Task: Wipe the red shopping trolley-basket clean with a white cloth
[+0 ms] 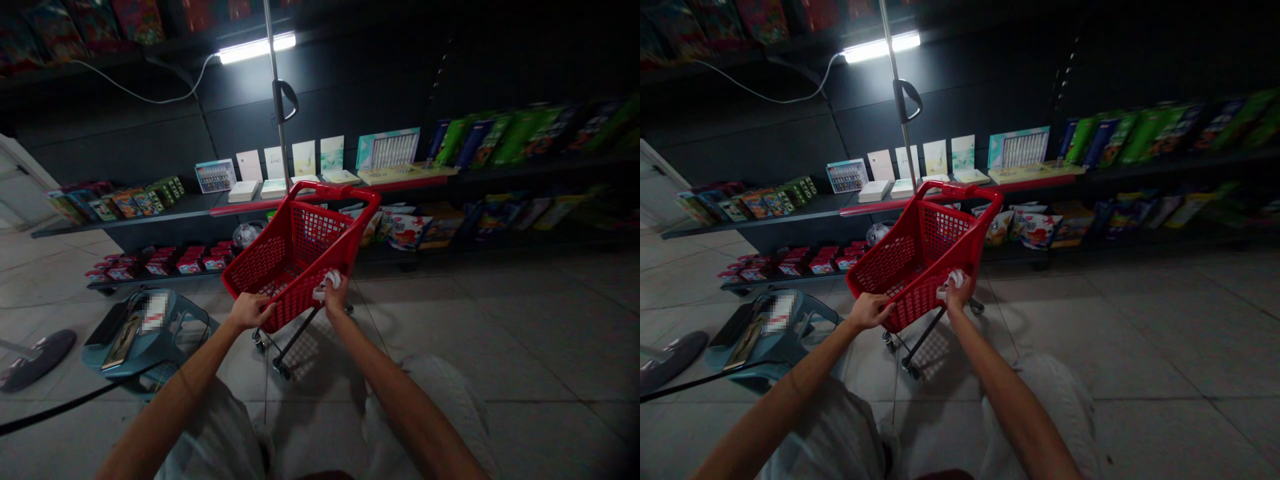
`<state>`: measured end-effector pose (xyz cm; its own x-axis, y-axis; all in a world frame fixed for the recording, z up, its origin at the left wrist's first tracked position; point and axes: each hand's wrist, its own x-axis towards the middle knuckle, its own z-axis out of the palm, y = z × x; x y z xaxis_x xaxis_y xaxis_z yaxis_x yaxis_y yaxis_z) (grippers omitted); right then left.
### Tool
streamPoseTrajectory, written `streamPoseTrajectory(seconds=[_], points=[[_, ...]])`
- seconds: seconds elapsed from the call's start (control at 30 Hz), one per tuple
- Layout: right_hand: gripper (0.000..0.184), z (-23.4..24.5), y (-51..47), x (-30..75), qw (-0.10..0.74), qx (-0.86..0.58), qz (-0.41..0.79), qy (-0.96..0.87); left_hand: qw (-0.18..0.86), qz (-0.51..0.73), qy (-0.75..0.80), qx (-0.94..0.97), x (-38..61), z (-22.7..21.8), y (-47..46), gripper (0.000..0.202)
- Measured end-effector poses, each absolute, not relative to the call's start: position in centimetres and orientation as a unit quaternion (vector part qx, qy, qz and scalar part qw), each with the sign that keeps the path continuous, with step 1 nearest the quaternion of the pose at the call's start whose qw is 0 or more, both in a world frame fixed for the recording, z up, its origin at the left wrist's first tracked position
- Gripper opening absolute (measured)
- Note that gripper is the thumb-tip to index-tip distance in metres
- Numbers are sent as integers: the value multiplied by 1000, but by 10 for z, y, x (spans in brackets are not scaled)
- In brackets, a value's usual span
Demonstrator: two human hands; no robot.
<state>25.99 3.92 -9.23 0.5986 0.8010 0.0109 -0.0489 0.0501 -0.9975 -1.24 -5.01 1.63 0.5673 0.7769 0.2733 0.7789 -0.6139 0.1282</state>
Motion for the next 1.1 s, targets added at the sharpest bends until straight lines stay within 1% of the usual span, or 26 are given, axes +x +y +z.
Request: streamPoseTrajectory(seconds=[0.1, 0.2, 0.27, 0.43, 0.5, 0.6, 0.73, 0.83, 0.9, 0.93, 1.0, 1.03, 1.1], points=[[51, -88, 23, 246, 649, -580, 297, -393, 6, -157, -438, -885, -19, 16, -49, 49], [47, -75, 4, 235, 622, -572, 276, -458, 0, -165, -440, -883, -27, 18, -50, 50], [43, -60, -6, 230, 613, -567, 251, -490, -2, -171, -442, -880, -31, 19, -50, 50], [30, -6, -7, 239, 628, -506, 147, -572, -6, -171, -454, -875, -30, 19, -54, 54], [24, 10, 3, 252, 609, -498, 109, -607, -6, -169, -467, -868, -21, 17, -57, 55], [21, 21, 24, 279, 559, -514, 62, -648, -10, -168, -478, -862, -2, 15, -64, 56], [20, 26, 55, 316, 515, -534, 24, -670, -38, -151, -422, -893, 27, 19, -77, 48], [21, 32, 78, 337, 491, -563, 12, -665, -77, -113, -343, -929, 45, 34, -87, 40], [23, 37, 90, 347, 477, -583, 6, -658, -85, -105, -297, -945, 52, 45, -88, 35], [24, 39, 94, 350, 471, -590, 3, -656, -78, -119, -294, -945, 52, 50, -85, 33], [24, 40, 97, 353, 457, -597, -6, -659, -47, -186, -350, -917, 49, 52, -74, 33], [24, 39, 96, 353, 449, -596, -11, -665, -31, -226, -397, -889, 44, 49, -66, 36], [23, 33, 87, 351, 438, -588, -20, -680, -28, -292, -499, -815, 33, 36, -45, 51]])
